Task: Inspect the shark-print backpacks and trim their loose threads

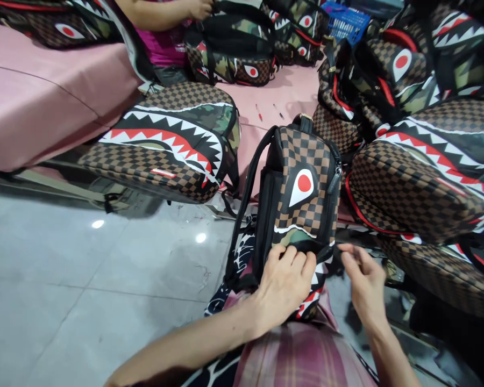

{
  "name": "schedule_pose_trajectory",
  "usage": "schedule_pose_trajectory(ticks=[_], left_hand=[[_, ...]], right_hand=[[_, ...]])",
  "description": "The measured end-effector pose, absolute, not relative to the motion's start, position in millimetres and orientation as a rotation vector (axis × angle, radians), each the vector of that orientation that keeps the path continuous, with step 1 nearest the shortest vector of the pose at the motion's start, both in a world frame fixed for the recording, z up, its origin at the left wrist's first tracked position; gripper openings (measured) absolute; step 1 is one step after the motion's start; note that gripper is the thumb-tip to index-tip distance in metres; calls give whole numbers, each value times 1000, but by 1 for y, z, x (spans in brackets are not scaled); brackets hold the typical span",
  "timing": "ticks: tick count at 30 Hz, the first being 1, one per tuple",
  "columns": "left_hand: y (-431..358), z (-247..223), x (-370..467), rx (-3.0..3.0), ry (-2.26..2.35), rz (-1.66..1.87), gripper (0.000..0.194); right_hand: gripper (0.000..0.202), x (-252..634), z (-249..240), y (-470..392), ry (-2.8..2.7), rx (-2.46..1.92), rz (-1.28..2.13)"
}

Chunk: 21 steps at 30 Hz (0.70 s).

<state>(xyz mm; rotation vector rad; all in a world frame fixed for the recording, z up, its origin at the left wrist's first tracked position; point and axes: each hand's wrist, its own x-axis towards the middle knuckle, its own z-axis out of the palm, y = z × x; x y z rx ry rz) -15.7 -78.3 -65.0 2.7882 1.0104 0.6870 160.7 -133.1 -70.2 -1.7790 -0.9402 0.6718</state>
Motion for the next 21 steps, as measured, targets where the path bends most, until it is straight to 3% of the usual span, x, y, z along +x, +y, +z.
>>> schedule_pose_trajectory(ticks=[10,21], left_hand=[[-98,-47,18,2547,811,804,19],[-98,-50,33,2687,777,729,19]], right_hand=[[31,156,-106,-122,-656,-1438,1108],[35,141,-100,-121,-571,-1579,1042]])
